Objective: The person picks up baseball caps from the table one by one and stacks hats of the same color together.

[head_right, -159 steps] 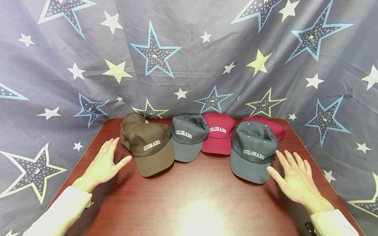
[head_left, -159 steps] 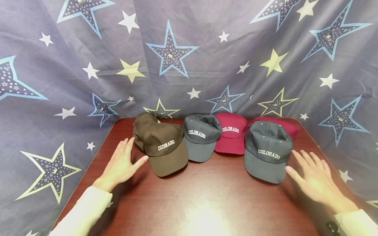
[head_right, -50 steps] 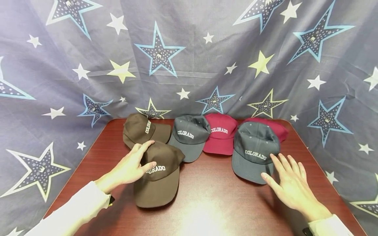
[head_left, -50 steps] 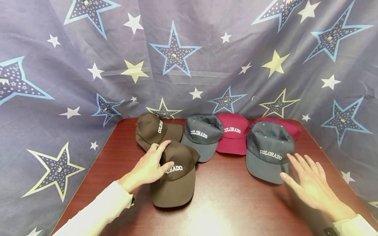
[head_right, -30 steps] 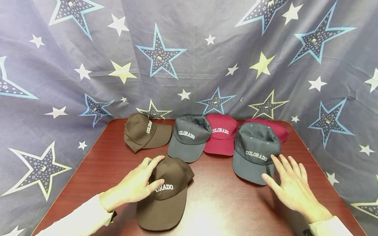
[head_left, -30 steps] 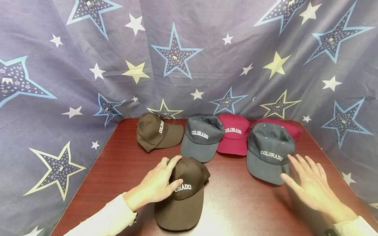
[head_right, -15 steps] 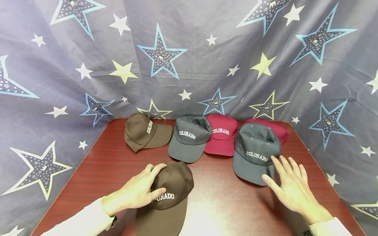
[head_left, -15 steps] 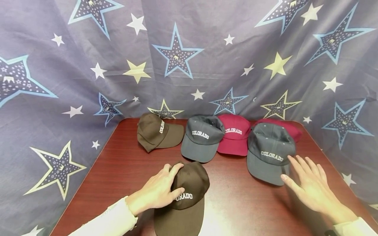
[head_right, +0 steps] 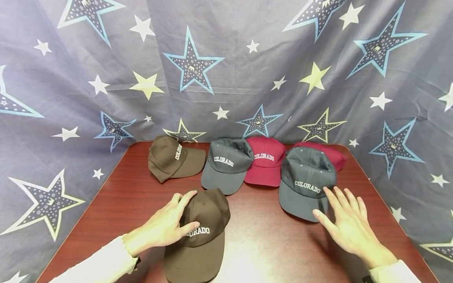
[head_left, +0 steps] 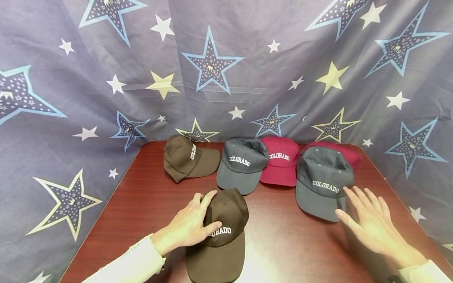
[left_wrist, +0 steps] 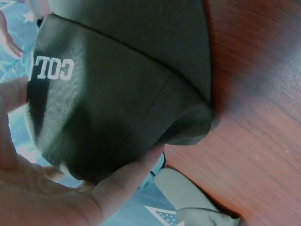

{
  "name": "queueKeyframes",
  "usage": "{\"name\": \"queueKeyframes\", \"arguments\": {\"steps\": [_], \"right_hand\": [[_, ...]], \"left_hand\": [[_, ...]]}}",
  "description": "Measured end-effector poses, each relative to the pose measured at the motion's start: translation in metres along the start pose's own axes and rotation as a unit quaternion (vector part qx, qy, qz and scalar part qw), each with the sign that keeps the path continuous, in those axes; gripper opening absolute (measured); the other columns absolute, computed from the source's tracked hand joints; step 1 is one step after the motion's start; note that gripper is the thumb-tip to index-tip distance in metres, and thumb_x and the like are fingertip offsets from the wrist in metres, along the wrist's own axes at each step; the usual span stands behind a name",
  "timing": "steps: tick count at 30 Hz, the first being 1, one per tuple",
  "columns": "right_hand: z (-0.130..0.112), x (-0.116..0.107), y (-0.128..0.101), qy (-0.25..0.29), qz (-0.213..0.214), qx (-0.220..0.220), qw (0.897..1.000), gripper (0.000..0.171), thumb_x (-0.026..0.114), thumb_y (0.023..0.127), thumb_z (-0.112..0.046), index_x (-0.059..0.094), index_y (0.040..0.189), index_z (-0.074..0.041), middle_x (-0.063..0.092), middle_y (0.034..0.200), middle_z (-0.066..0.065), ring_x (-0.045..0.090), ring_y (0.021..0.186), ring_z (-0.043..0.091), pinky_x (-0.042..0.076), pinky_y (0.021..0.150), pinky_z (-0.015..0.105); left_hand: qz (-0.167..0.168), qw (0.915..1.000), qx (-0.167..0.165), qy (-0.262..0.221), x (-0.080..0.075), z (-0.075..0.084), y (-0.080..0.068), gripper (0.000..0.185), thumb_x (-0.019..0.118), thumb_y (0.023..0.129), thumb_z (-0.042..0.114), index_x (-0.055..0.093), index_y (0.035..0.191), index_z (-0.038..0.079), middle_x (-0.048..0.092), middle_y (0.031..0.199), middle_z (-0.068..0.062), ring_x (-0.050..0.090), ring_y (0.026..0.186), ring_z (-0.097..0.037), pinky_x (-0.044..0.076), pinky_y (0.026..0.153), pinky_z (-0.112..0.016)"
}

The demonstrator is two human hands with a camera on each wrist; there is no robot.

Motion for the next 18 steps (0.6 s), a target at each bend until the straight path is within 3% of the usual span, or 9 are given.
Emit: {"name": "queueKeyframes", "arguments": {"steps": [10, 18], "right_hand": [[0.000, 0.000, -0.001, 0.001, -0.002, 0.000, 1.000, 0.075, 0.061, 0.101, -0.043, 0.030, 0.161, -0.010, 0.037, 0.154, 0.032, 0.016, 0.148, 0.054, -0.011, 0.120, 0.064], [0.000, -0.001, -0.002, 0.000, -0.001, 0.000, 1.000, 0.075, 0.062, 0.101, -0.043, 0.031, 0.161, -0.011, 0.037, 0.154, 0.032, 0.017, 0.147, 0.054, -0.010, 0.120, 0.065]], "left_hand": [[0.008, 0.9996, -0.023, 0.010, -0.004, 0.001, 0.000, 0.106, 0.080, 0.079, 0.060, 0.028, 0.160, 0.019, 0.052, 0.127, -0.015, 0.064, 0.100, -0.030, 0.057, 0.074, -0.048], [0.024, 0.9992, -0.032, 0.000, -0.011, 0.000, 0.001, 0.098, 0.069, 0.085, 0.070, 0.032, 0.160, 0.019, 0.052, 0.131, -0.013, 0.063, 0.110, -0.028, 0.056, 0.080, -0.049]]}}
Point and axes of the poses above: each hand's wrist, its own y-axis towards the middle knuckle, its own x-axis out of the palm, z = x × y, the point moved 4 cm from there along y, towards the middle knuckle
